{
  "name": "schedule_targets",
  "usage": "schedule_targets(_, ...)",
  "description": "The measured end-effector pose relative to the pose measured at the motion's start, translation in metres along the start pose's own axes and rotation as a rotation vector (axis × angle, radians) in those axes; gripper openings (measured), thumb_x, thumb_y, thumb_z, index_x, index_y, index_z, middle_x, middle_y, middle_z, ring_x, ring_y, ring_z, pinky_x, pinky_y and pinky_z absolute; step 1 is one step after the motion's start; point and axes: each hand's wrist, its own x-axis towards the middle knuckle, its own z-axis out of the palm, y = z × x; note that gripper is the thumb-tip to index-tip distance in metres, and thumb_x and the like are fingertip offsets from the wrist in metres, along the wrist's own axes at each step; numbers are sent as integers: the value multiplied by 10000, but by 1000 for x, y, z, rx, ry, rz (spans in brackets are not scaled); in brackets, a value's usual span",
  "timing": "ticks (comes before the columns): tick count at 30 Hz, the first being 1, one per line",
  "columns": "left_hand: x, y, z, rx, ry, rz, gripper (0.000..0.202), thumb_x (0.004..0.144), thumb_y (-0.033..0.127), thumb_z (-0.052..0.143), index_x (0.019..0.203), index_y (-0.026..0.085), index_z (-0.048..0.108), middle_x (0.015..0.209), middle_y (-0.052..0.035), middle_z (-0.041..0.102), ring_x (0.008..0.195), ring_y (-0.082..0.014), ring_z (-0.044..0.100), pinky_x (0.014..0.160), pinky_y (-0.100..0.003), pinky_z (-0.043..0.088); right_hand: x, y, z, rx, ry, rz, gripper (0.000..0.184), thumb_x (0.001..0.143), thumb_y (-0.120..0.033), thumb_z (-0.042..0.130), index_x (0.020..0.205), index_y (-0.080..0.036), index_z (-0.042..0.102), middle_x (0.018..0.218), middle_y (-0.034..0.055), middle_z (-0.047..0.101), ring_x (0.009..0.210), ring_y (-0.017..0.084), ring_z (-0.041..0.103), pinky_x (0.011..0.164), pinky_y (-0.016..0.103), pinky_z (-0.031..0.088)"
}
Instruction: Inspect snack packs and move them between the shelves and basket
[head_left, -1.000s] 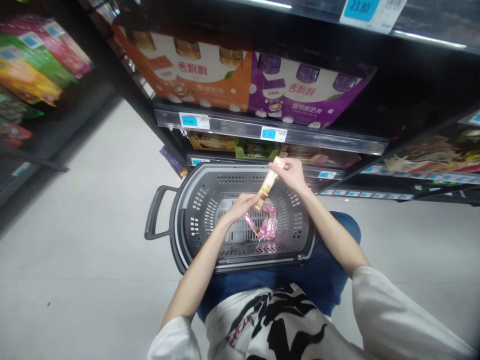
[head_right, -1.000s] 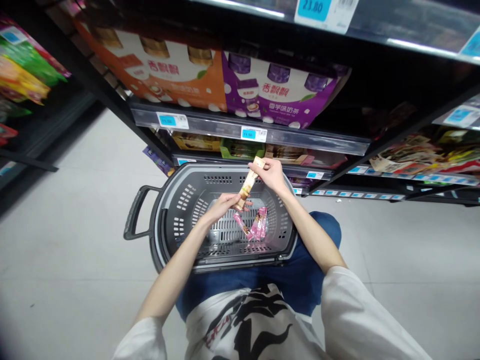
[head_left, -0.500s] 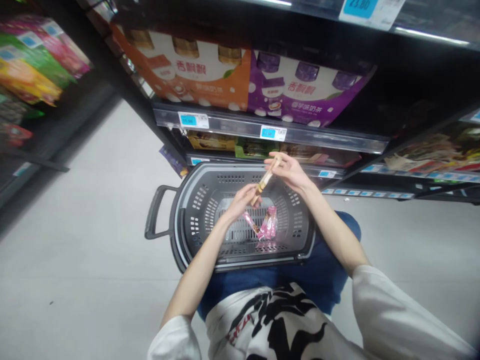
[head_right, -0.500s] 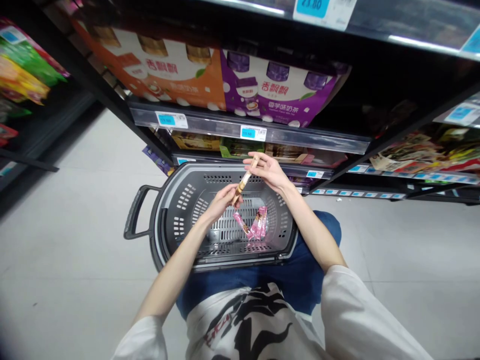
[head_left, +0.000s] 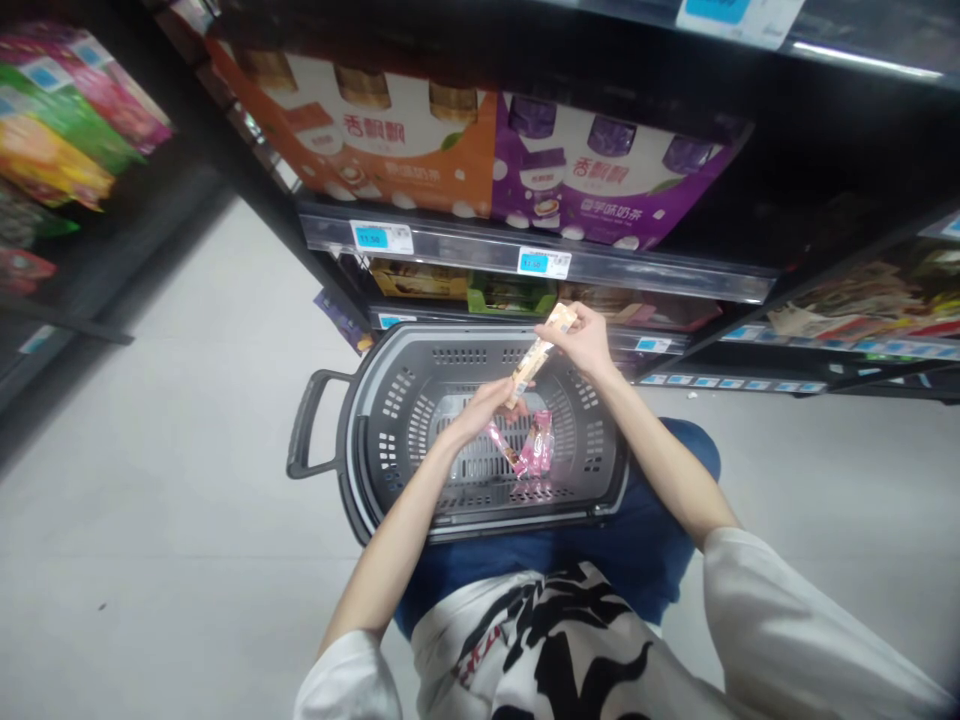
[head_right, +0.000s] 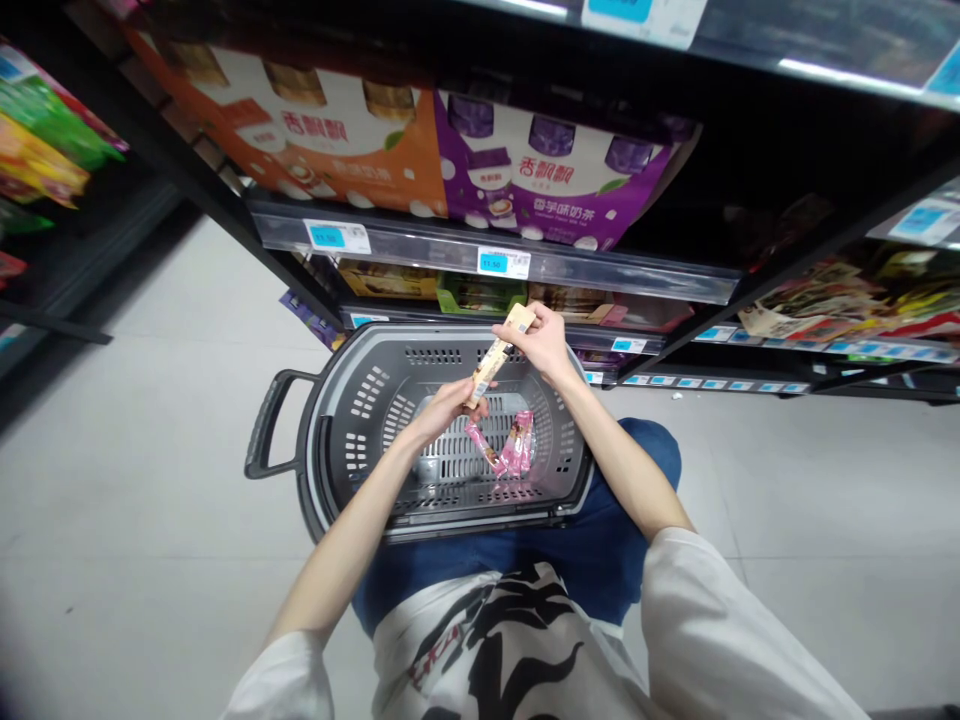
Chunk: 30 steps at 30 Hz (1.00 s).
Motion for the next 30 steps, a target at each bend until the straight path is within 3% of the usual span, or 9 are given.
schedule_targets(3, 1, -1, 0, -49, 25, -7, 766, 874, 729, 538, 1222, 59, 668, 749, -69, 659, 571, -123, 545, 550, -257, 452, 1, 1, 0, 0, 2, -2, 575, 513, -527, 921, 704, -202, 487, 699, -15, 652, 563, 97, 546, 465, 211, 420)
schedule_targets(6, 3, -3, -1, -50, 101, 26, 654, 881, 673, 578, 1157, 91, 688, 760, -42, 621, 582, -111, 529, 539, -246, 451, 0, 1, 0, 26, -34, 24, 539, 561, -534, 905, 732, -194, 523, 720, -22, 633, 634, 101, 581, 527, 202, 465)
schedule_targets(9, 5, -5, -2, 14, 237, 126, 507, 835, 549, 703, 1139, 145, 676, 785, -7, 590, 587, -93, 499, 535, -226, 446, 0, 4, 0, 120, -104, 155, 494, 648, -536, 862, 888, -210, 580, 803, -19, 665, 700, 114, 633, 522, 184, 492)
schedule_targets(12, 7, -5, -5, 108, 411, 221, 502, 744, 438, 806, 1148, 177, 661, 837, 2, 605, 577, -78, 480, 506, -207, 419, -1, 7, 0, 181, -178, 307, 531, 623, -459, 900, 995, -212, 613, 866, -1, 711, 715, 131, 668, 514, 191, 539)
schedule_targets(15, 9, -5, -7, 131, 474, 252, 494, 727, 414, 815, 1126, 169, 659, 855, -7, 620, 555, -73, 472, 482, -206, 402, -1, 7, 0, 171, -276, 373, 455, 608, -377, 931, 906, -155, 670, 835, 47, 738, 697, 137, 683, 553, 198, 585)
schedule_targets(18, 10, -5, -9, 96, 458, 283, 535, 723, 402, 817, 1171, 181, 623, 875, -7, 607, 571, -77, 484, 480, -204, 412, 5, 3, -9, 141, -271, 386, 395, 606, -321, 943, 842, -122, 695, 781, 71, 741, 687, 152, 698, 563, 202, 600)
schedule_targets(21, 10, -4, -9, 54, 444, 288, 552, 739, 395, 793, 1210, 198, 584, 887, -3, 583, 627, -92, 522, 499, -198, 431, 18, -3, -32, 116, -120, 364, 320, 646, -245, 917, 828, -110, 690, 732, 60, 723, 660, 149, 694, 525, 194, 574)
schedule_targets(25, 8, -1, -8, 66, 430, 236, 424, 776, 406, 729, 1119, 186, 611, 895, -10, 577, 687, -106, 568, 531, -199, 438, 39, -5, -77, 162, 196, 370, 136, 790, -122, 765, 827, -144, 635, 708, 7, 689, 629, 109, 661, 540, 196, 543)
schedule_targets(30, 7, -1, -5, 105, 378, 205, 383, 804, 417, 685, 1096, 177, 625, 915, -20, 604, 700, -110, 592, 570, -213, 441, 58, 4, -116, 318, 581, 353, 180, 841, -40, 579, 775, -186, 497, 566, -84, 536, 498, 48, 552, 551, 159, 513)
